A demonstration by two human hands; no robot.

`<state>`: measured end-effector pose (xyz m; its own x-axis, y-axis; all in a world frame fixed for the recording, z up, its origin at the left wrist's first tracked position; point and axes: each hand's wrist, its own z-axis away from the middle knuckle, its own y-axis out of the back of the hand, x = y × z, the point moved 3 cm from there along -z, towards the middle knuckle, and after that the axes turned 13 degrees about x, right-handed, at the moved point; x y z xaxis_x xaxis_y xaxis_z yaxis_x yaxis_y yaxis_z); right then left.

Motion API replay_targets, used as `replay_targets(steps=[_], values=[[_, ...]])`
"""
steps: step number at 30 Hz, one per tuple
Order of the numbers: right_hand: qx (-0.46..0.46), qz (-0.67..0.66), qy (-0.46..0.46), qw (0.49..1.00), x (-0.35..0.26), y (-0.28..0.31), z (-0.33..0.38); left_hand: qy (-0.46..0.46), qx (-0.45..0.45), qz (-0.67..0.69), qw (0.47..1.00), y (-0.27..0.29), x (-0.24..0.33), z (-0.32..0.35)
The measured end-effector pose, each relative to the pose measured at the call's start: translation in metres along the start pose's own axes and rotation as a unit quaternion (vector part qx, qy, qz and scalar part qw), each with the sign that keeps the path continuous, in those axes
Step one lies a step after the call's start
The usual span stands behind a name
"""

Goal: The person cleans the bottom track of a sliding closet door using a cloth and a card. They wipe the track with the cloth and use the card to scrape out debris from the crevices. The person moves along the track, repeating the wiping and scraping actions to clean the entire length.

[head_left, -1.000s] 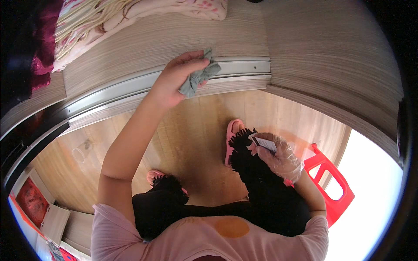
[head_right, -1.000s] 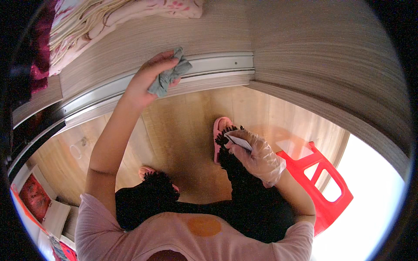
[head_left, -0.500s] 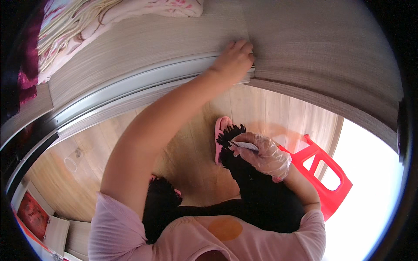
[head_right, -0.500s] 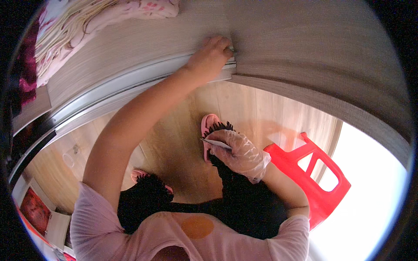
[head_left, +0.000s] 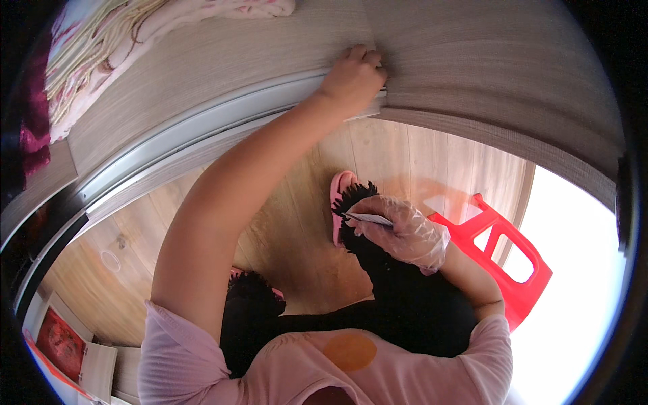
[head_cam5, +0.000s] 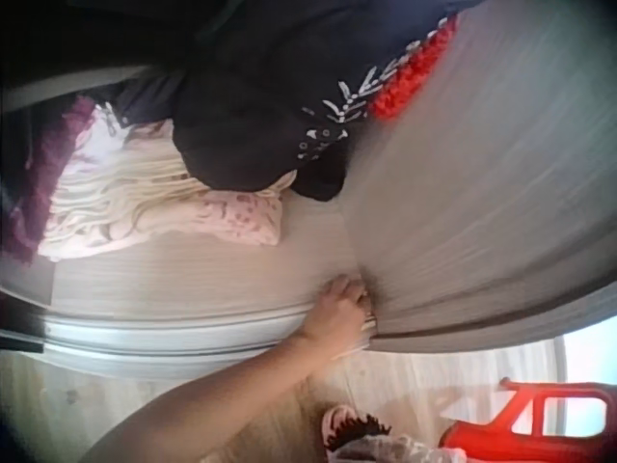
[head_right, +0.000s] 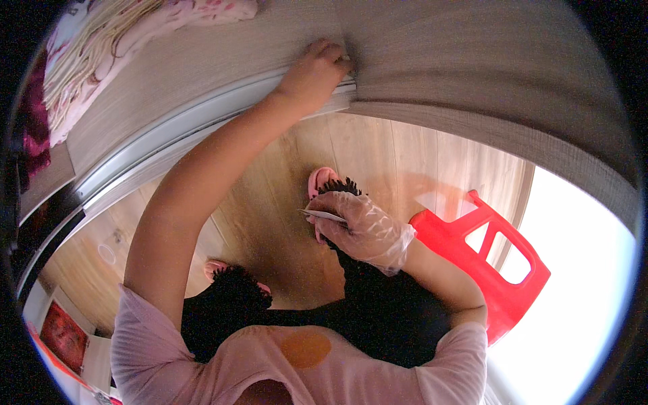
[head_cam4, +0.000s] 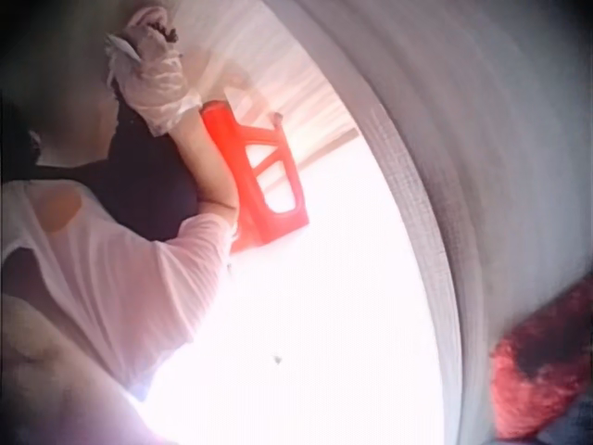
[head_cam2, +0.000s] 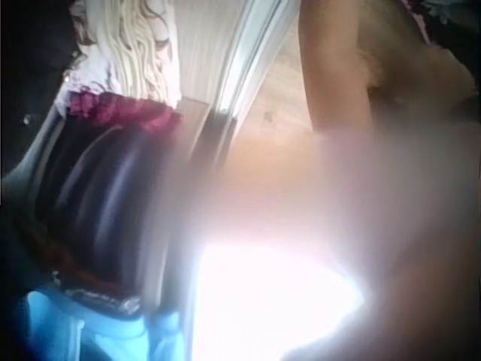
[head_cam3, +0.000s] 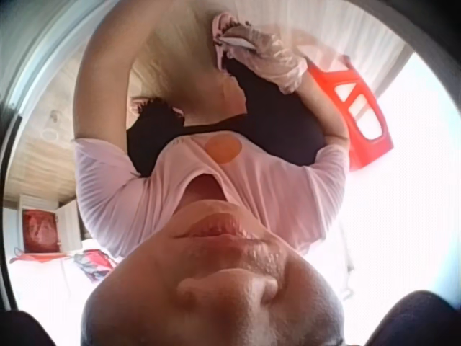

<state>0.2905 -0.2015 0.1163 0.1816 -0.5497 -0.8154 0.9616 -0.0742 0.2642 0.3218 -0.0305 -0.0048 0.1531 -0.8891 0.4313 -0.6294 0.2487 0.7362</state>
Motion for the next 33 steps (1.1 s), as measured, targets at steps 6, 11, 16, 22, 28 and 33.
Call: replay_targets(steps=[6,11,16,22,28,33], values=[[0.015,0.014,0.012,1.000,0.000,-0.003,-0.001,-0.100,0.003,-0.008,0.995,0.007,-0.008,0.000],[-0.042,0.061,-0.063,0.995,-0.008,-0.003,-0.004,-0.059,-0.073,-0.062,0.994,0.005,0.007,-0.004],[-0.004,0.030,-0.057,0.998,-0.003,-0.002,-0.002,-0.101,-0.076,-0.055,0.990,0.018,-0.002,0.005],[0.000,0.046,0.001,0.999,-0.004,-0.005,-0.004,-0.077,-0.099,-0.011,0.992,0.080,-0.041,0.049],[0.014,0.030,0.027,0.999,-0.002,-0.007,-0.004,-0.047,-0.085,-0.051,0.994,0.138,-0.058,0.106],[0.012,0.034,0.041,0.999,0.000,-0.004,-0.003,0.122,-0.104,0.078,0.984,0.152,-0.072,0.098]])
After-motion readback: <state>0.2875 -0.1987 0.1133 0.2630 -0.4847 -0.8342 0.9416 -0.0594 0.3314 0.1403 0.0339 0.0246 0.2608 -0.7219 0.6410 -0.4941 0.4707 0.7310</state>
